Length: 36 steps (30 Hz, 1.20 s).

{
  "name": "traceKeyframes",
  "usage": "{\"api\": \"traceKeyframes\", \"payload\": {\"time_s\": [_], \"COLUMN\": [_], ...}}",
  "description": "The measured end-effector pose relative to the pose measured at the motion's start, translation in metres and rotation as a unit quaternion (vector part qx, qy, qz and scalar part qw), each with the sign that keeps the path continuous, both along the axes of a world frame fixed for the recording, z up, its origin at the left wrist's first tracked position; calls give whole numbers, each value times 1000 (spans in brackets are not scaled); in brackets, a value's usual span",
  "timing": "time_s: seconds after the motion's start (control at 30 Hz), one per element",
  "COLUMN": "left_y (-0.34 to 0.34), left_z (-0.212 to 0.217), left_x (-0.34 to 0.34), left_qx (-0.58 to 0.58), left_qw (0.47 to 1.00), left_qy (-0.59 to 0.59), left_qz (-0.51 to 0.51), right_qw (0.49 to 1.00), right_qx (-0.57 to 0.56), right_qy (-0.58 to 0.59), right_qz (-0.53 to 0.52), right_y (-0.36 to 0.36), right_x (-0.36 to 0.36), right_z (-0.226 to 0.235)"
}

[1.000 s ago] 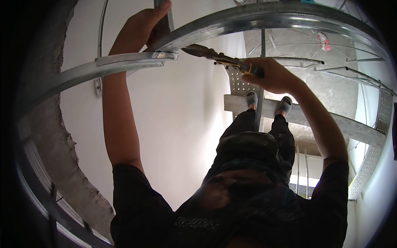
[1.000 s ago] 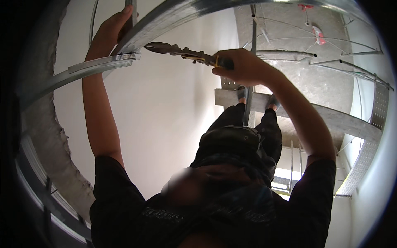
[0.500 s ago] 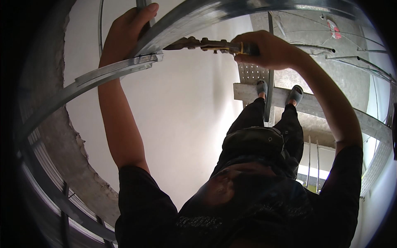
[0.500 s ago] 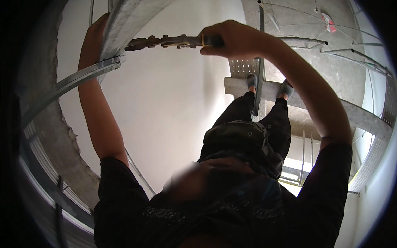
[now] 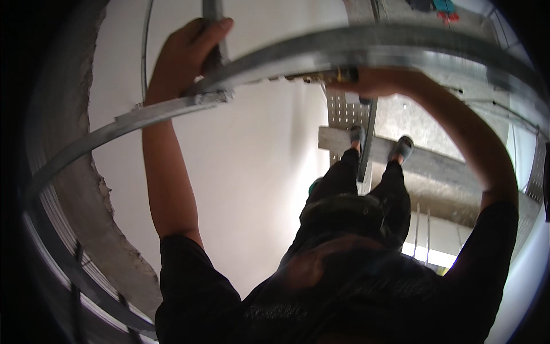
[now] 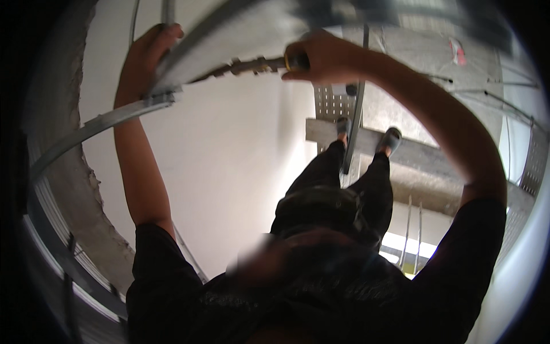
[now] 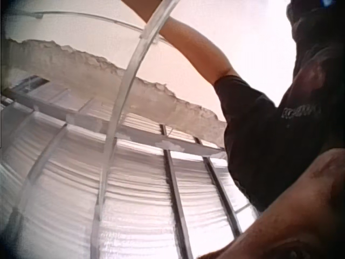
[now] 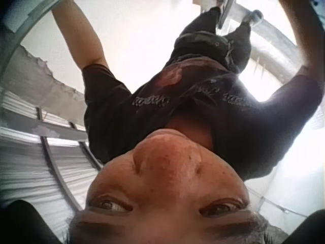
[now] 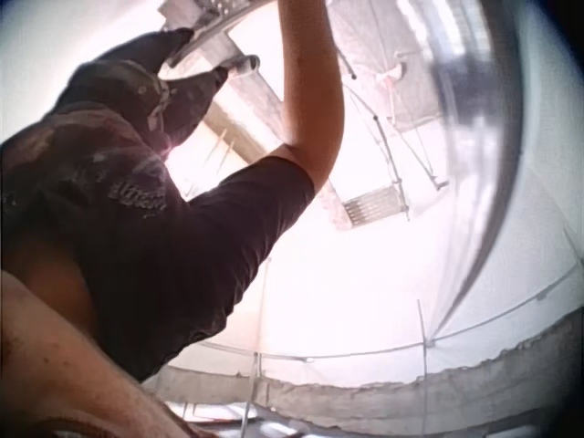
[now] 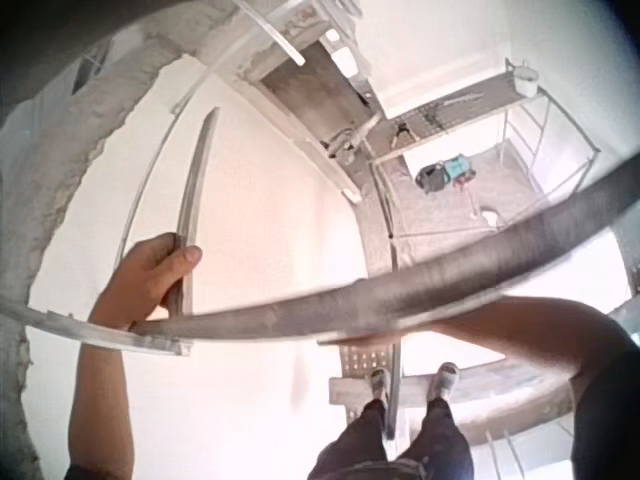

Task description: The person climbs a metal scaffolding structure, retrieves a bucket of hardware, and uses tin snips to cut and fit metal framing pieces. They then position and align the metal frame sections against the ceiling structure.

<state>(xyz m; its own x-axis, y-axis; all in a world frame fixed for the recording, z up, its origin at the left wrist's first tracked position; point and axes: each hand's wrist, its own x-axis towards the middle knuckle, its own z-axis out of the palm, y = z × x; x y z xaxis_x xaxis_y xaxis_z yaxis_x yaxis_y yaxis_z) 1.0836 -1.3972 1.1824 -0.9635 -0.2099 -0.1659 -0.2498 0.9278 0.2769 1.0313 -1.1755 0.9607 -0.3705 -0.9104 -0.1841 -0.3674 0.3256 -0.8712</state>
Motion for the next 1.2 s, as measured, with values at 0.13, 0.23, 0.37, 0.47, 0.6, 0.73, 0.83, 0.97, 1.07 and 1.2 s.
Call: {"api": "traceKeyframes", "payload": {"time_s": [0.13,0.23,0.37,0.47,0.6,0.73,0.83,0.97,1.07,1.2], "left_y": [4,5,7,9,13,15,15,14,13,14], "left_z": [0,0,2,3,8,10,11,10,10,11], "left_x": [7,8,7,7,8,11,11,12,12,12], "left_qx": [56,18,-3,27,12,37,65,64,75,89], "left_qw": [995,998,999,998,998,995,991,993,991,990], "left_qy": [-12,-3,12,14,-11,-34,-44,-42,-59,-61], "left_qz": [77,54,34,51,54,82,106,88,94,96], "right_qw": [990,992,991,985,978,975,969,964,958,957], "right_qx": [-127,-122,-125,-172,-200,-213,-239,-251,-267,-264], "right_qy": [-38,3,-37,-35,-57,-57,-45,-55,-58,-72], "right_qz": [56,34,12,4,16,24,51,74,84,93], "right_y": [-6,-6,-6,-6,-8,-33,-51,-65,-69,-72], "right_x": [2,-2,-2,1,5,6,4,3,4,3], "right_z": [-8,-8,-7,-13,-30,-37,-32,-23,-21,-26]}}
